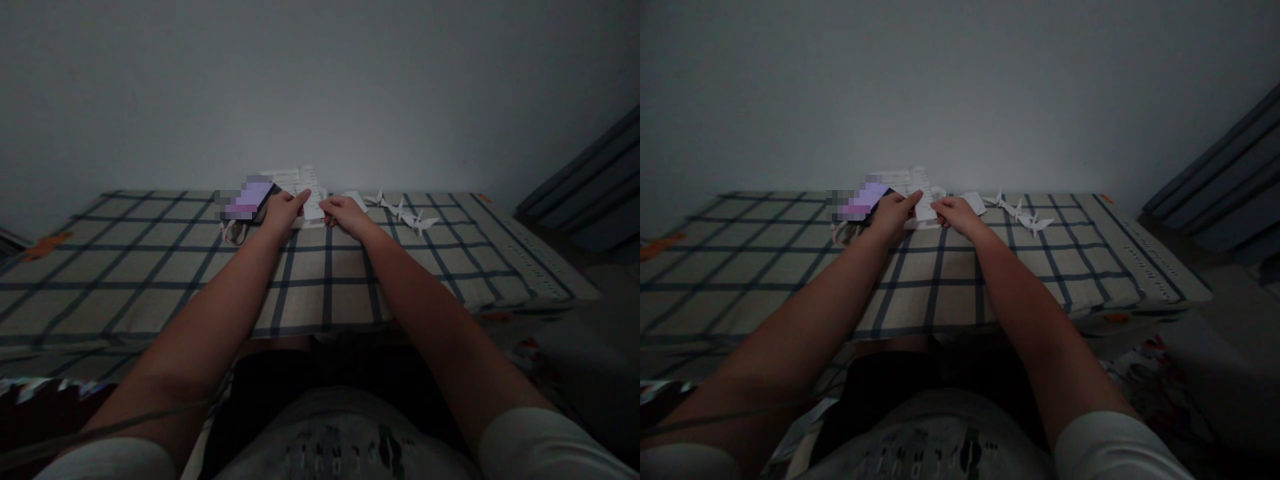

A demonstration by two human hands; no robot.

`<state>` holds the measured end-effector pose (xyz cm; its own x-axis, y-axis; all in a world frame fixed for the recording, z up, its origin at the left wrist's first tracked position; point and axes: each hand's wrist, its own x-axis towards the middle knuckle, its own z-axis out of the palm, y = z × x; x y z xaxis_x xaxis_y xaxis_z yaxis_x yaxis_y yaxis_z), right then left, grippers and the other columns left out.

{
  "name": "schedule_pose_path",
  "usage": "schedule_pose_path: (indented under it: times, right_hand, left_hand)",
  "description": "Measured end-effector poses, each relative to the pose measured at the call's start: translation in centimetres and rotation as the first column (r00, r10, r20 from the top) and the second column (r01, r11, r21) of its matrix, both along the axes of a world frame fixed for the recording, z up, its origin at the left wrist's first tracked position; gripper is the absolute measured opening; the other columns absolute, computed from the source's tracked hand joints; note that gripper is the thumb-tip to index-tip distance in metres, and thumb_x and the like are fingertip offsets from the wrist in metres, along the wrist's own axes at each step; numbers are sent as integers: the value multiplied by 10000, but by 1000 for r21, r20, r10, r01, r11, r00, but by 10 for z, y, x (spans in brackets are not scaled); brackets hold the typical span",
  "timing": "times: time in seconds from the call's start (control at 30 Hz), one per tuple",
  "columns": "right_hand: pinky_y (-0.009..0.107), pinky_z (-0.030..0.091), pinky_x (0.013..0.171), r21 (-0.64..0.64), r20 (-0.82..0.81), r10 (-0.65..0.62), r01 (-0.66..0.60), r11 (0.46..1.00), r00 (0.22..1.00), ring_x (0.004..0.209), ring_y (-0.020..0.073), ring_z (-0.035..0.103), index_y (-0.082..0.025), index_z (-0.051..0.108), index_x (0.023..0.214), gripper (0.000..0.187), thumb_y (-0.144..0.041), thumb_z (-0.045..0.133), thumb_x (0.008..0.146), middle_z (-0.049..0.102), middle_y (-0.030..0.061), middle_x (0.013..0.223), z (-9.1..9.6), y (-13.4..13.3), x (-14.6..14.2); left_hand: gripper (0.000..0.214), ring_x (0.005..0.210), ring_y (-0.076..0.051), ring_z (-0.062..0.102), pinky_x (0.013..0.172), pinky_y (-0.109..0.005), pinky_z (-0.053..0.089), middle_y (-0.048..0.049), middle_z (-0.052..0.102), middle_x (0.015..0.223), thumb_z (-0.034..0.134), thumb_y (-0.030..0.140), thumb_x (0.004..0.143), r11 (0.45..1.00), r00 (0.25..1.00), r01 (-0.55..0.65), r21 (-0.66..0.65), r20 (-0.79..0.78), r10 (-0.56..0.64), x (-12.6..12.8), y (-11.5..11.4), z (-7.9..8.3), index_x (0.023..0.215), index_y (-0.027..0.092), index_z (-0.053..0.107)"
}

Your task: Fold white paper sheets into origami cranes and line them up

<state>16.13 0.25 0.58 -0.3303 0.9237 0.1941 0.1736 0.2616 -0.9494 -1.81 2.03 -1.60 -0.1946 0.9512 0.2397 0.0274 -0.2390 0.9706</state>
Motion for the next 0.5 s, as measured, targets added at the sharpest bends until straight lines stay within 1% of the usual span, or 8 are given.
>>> schedule_pose_path:
  times: [0.1, 0.3, 0.4, 0.5]
  right_hand:
    - [206, 420, 531, 4, 10, -10, 10, 1000, 1000, 530, 83, 524, -168, 574, 662, 281, -236, 605, 933, 579, -16, 592, 0, 1, 0]
    - [204, 418, 527, 23, -17, -23, 23, 999, 1000, 538, 87, 521, -172, 585, 704, 287, -299, 563, 960, 561, -22, 604, -2, 4, -1]
    - [199, 406, 536, 43, -2, -45, 45, 998, 999, 539, 81, 491, -171, 587, 706, 262, -273, 579, 948, 540, -34, 597, -2, 5, 0]
    - [203, 402, 550, 61, 1, -57, 57, 997, 998, 549, 81, 485, -168, 569, 678, 278, -275, 605, 932, 539, -32, 603, -3, 6, 0]
  left_hand:
    - [442, 561, -134, 550, 581, -262, 422, -18, 595, 576, 800, 557, 655, 998, 997, -52, 36, -49, 54, 1, 1, -2, 608, 188, 560]
    - [426, 536, -127, 550, 555, -261, 422, -31, 619, 587, 780, 549, 697, 999, 997, 42, 25, -71, -40, 2, -3, 0, 611, 166, 614]
    - [424, 516, -125, 544, 531, -254, 417, -31, 622, 568, 783, 553, 695, 998, 994, 56, 11, -93, -55, 3, -4, 0, 626, 162, 633]
    - [435, 530, -130, 570, 528, -251, 429, -43, 647, 602, 779, 573, 693, 998, 995, 66, 14, -77, -65, 3, -2, -3, 653, 159, 650]
